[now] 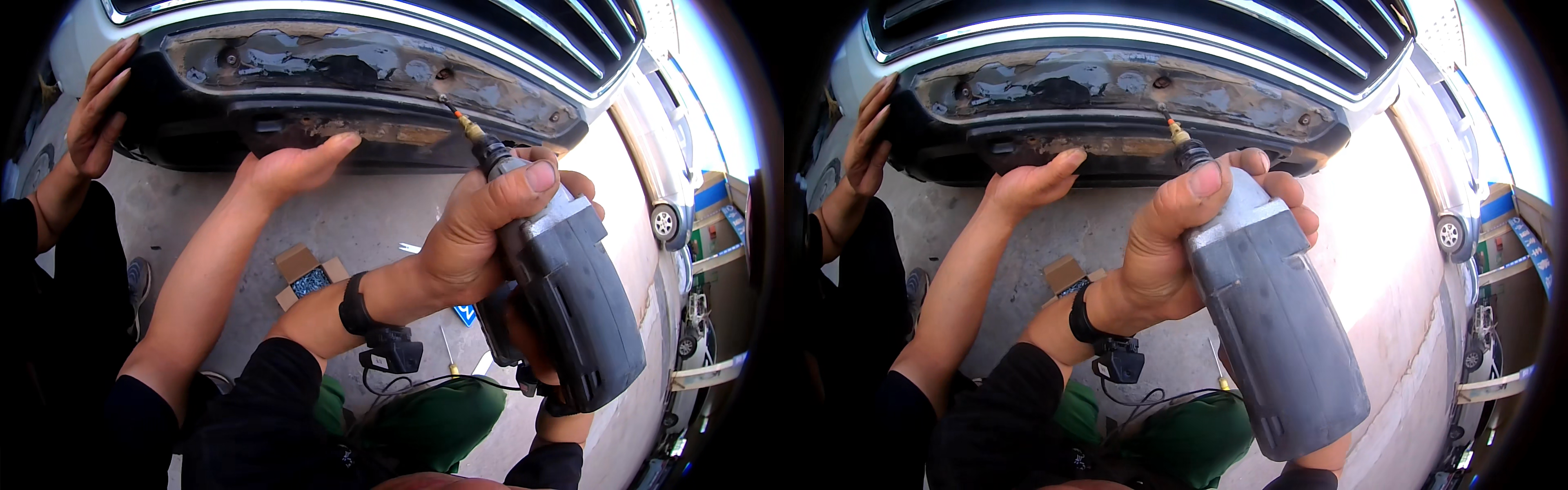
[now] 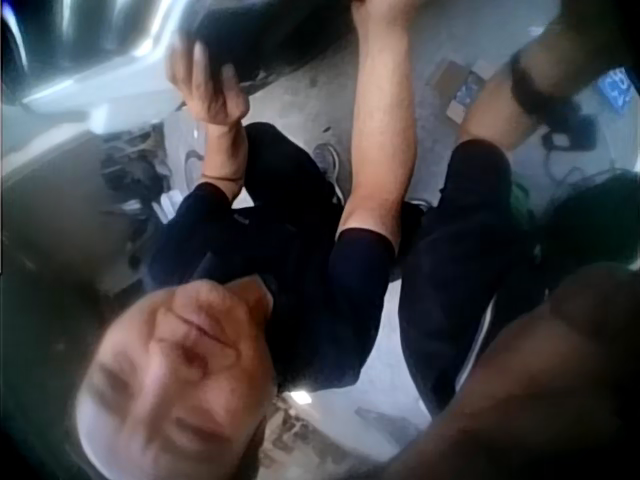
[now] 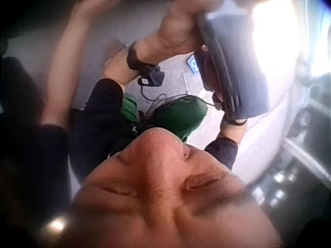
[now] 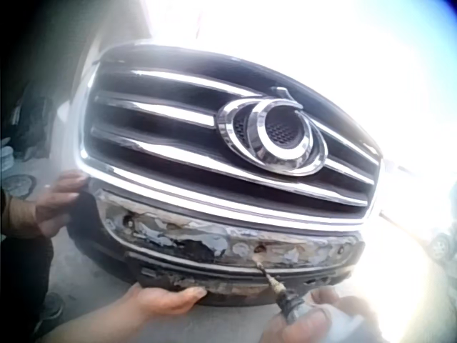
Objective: The person attaches a plastic component to a vehicle's front bumper using a power drill and screws. They position the component, drill holes, and drive screws while an assistant helps hold the parts in place.
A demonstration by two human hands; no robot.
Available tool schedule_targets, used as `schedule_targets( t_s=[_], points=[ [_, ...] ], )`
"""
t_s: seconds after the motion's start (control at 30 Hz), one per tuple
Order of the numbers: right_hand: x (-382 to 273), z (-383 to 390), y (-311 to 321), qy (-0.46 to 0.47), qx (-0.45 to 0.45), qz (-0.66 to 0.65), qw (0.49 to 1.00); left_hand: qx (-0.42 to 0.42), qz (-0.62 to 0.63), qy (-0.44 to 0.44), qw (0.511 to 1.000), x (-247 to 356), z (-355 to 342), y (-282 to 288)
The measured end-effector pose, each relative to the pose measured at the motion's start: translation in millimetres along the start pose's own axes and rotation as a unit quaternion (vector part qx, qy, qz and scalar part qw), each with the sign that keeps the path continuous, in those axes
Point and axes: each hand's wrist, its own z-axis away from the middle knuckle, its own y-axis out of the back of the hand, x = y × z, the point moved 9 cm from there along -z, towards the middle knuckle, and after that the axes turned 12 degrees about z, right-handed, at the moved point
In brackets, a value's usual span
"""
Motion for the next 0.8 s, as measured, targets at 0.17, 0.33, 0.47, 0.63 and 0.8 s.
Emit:
schedule_targets(
  t_s=[0.17, 0.33, 0.47, 0.63, 0.8],
  points=[
    [18, -6, 5, -0.067, -0.039, -0.040, 0.996, -0.023, 0.010, -0.008, 1.000, -2, -5, 2],
    [27, -4, -2, -0.080, -0.026, -0.031, 0.996, -0.010, -0.037, 0.008, 0.999, -1, -6, 12],
    [26, 0, -10, -0.076, -0.009, -0.017, 0.997, -0.011, -0.054, 0.018, 0.998, 0, -3, 14],
    [29, 4, -10, -0.081, -0.004, -0.016, 0.997, 0.009, -0.051, 0.014, 0.999, 3, -1, 11],
    [42, 11, -4, -0.103, -0.004, -0.027, 0.994, 0.010, -0.039, 0.007, 0.999, 1, -5, 9]
  ],
)
